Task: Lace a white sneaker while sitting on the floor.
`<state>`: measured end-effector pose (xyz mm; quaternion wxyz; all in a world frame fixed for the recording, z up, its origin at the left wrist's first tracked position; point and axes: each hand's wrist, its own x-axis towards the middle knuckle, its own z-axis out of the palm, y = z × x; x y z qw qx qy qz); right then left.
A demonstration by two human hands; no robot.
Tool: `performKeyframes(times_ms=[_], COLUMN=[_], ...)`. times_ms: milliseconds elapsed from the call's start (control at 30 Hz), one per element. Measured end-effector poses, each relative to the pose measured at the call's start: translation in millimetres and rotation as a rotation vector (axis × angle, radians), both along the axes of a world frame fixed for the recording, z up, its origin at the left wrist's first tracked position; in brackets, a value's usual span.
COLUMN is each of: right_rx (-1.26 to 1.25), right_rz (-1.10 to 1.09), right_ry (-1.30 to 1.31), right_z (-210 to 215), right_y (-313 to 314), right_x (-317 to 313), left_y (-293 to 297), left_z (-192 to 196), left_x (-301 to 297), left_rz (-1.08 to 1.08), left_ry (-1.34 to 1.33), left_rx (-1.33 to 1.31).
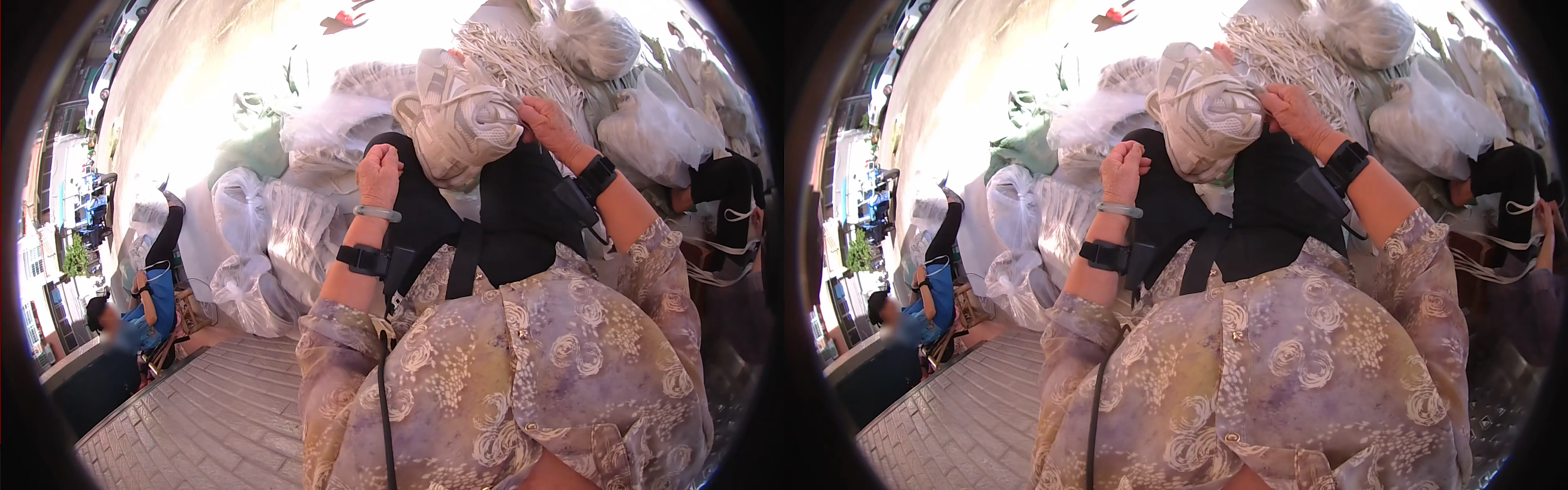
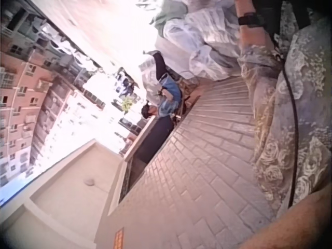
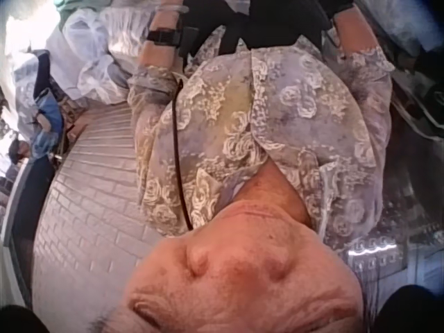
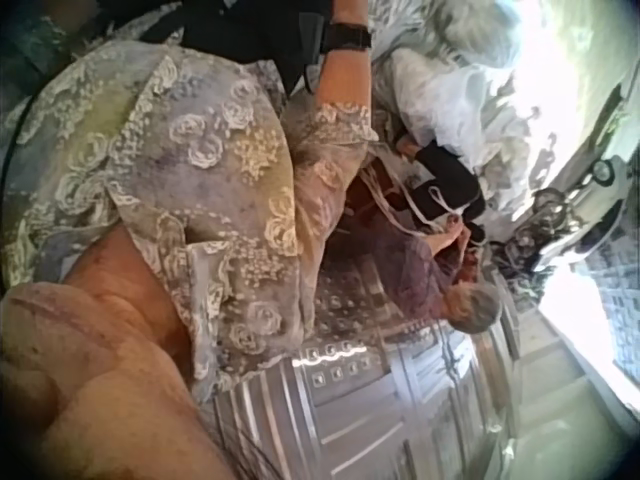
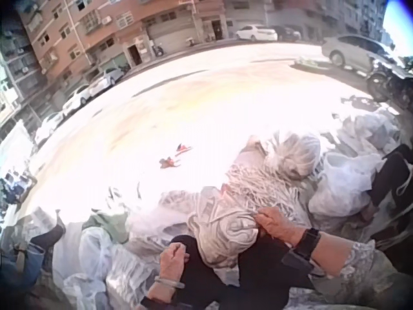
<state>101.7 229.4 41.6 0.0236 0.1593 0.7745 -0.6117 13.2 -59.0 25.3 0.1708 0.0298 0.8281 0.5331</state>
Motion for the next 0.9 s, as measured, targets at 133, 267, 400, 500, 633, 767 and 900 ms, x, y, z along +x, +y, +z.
performKeyframes(times_ms=[133,267,400,500,633,767,900], right_rx=[-0.208,-0.227,-0.350,-0.349,-0.386,-0.415,-0.476], right_rz=[-0.188,-0.151,-0.252,-0.275,-0.271,-0.330,-0.300], right_ry=[0.007,-0.013,-0.007,0.020,0.049,-0.001,-0.021], right_z=[8.0,10.8,11.9,16.0,18.4,9.1,4.8], right_y=[28.9,20.8,14.4,21.6,31.9,50.2,43.4], right_x=[7.7,14.5,19.5,26.4,40.6,64.2,72.4], left_y=[-10.0,6.4,28.0,34.9,27.1,48.4,45.5], left_z=[-8.4,0.2,13.6,14.5,-11.1,10.3,20.1], left_x=[4.3,14.8,13.1,8.3,1.2,18.1,23.1], left_rz=[-0.058,-0.089,-0.418,-0.577,-0.516,-0.394,-0.350], left_ry=[0.050,-0.038,0.085,-0.088,0.026,0.105,0.181], left_rx=[-0.061,0.013,-0.585,-0.784,-0.843,-0.768,-0.768])
